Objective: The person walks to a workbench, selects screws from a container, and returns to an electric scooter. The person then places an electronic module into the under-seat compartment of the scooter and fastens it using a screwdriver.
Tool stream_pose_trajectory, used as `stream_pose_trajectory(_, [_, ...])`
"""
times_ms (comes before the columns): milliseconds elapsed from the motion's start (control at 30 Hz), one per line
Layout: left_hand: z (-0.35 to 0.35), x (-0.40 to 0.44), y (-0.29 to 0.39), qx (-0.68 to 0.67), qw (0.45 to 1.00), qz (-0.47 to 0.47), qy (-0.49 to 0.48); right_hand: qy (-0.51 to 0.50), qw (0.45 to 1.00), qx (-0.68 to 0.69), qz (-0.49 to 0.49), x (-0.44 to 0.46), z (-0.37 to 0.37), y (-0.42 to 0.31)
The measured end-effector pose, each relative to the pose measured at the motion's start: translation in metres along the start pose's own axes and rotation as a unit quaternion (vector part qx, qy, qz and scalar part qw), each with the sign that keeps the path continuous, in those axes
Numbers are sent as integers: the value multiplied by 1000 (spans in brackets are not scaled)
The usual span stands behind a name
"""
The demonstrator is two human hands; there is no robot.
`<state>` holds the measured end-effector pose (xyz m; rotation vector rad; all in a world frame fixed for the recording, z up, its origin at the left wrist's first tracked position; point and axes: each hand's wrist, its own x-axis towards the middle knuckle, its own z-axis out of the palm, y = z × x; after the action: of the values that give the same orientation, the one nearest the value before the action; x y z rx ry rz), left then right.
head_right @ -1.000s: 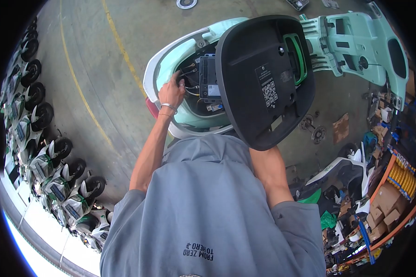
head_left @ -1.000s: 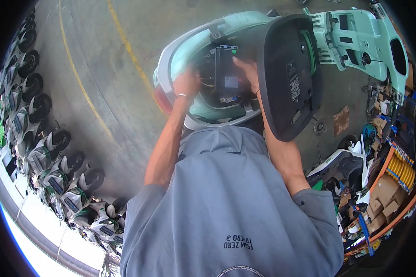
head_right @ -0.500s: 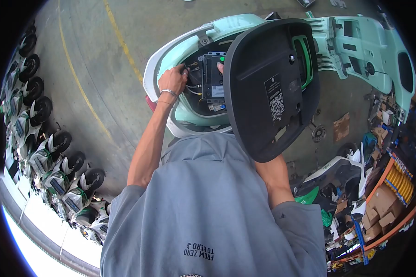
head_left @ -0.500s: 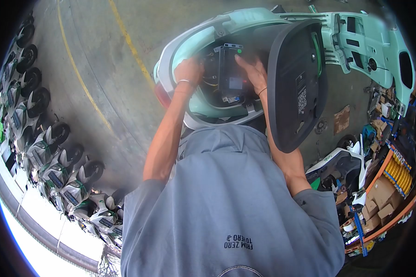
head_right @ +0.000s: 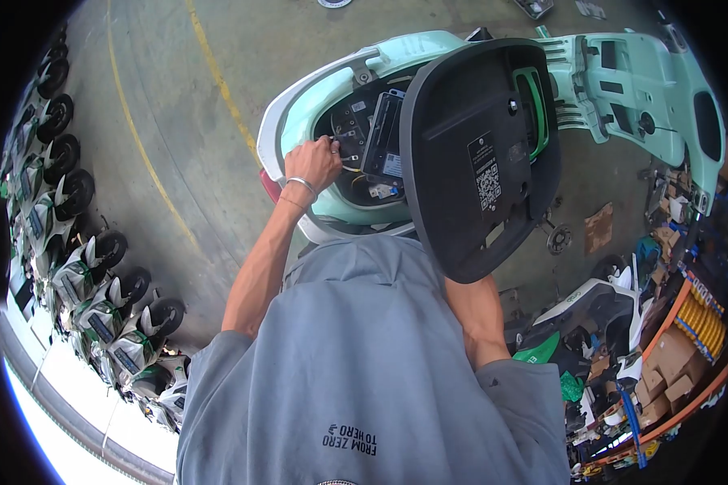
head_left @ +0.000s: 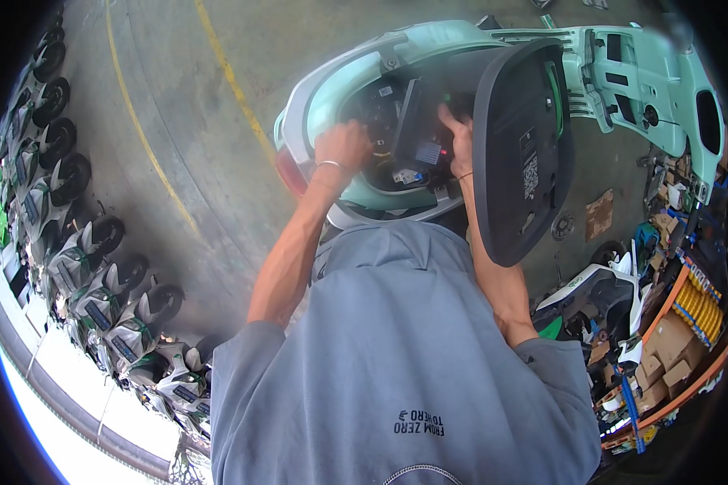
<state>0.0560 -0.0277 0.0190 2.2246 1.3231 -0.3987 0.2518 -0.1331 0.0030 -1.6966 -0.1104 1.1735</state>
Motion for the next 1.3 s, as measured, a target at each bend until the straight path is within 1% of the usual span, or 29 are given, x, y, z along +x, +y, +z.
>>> stream_pose_trajectory(67, [1, -6, -2, -26, 1000, -2, 15, 6, 999, 48, 3, -3, -3, -3])
stream_pose_trajectory(133, [-5, -14, 2, -42, 998, -40, -17, 12, 996, 87, 4, -5, -2, -5])
stream_pose_trajectory(167, [-5, -18, 2, -41, 998, -27, -39, 15, 995, 102, 7, -6, 0, -4])
stream_pose_trajectory(267, [9, -43, 1, -41, 997, -21, -55, 11, 991, 132, 14, -7, 10, -3])
stream_pose_trajectory(333, [20, -58, -3, -53, 997, -33, -37, 3, 989, 143, 24, -7, 17, -4])
stream_pose_trajectory(367, [17, -64, -3, -81, 996, -46, 3, 0, 989, 148, 29, -8, 20, -7])
stream_pose_trajectory(433, [11, -76, -9, -136, 987, -60, 64, -8, 992, 128, 8, -7, 24, -9])
stream_pose_trajectory(467, [12, -78, -16, -137, 987, -61, 62, -9, 995, 99, -26, -4, 24, -6])
stream_pose_trajectory(533, [15, -79, -29, -201, 976, -38, 72, 0, 996, 87, -21, 8, 25, 5])
stream_pose_trajectory(567, [14, -78, -28, -207, 975, -19, 77, 9, 997, 79, -19, 17, 28, 12])
stream_pose_trajectory(600, [14, -75, -27, -208, 975, -21, 80, 17, 997, 71, -17, 25, 32, 18])
stream_pose_trajectory(667, [15, -66, -22, -194, 980, 0, 45, 35, 998, 56, -9, 30, 40, 30])
stream_pose_trajectory(700, [9, -61, -16, -195, 981, -16, 6, 14, 999, 52, -7, 17, 45, 13])
stream_pose_trajectory(733, [6, -57, -12, -195, 981, -18, 8, 12, 999, 51, -7, 7, 49, 6])
stream_pose_trajectory(800, [4, -48, -6, -213, 977, -19, -14, 13, 993, 114, 26, -3, 57, -2])
stream_pose_trajectory(833, [7, -46, -4, -208, 978, -23, -12, 46, 990, 129, -15, -6, 65, 0])
stream_pose_trajectory(867, [8, -45, -2, -208, 978, -19, -15, 58, 992, 107, -25, -3, 66, 3])
stream_pose_trajectory(933, [11, -46, 2, -226, 974, -29, -8, 81, 996, 44, 4, 12, 62, 19])
stream_pose_trajectory(967, [12, -46, 4, -225, 974, -25, -11, 96, 994, -56, 0, 13, 58, 16])
stream_pose_trajectory(1000, [12, -46, 5, -218, 975, -37, -8, 99, 994, -55, -1, 13, 55, 15])
stream_pose_trajectory(1067, [13, -46, 6, -203, 977, -65, 2, 117, 984, -104, -90, 13, 51, 15])
stream_pose_trajectory(1133, [13, -45, 6, -195, 978, -77, 8, 167, 971, -141, -93, 11, 46, 19])
stream_pose_trajectory(1200, [16, -45, 2, -186, 978, -93, 14, 145, 973, -141, -115, 2, 36, 12])
stream_pose_trajectory(1233, [19, -44, -2, -205, 975, -81, 28, 119, 981, -119, -93, -2, 33, 10])
stream_pose_trajectory(1267, [17, -45, -2, -225, 971, -68, 41, 117, 981, -120, -94, -5, 32, 12])
stream_pose_trajectory(1300, [14, -46, -2, -226, 971, -69, 41, 145, 962, -205, -106, -9, 31, 14])
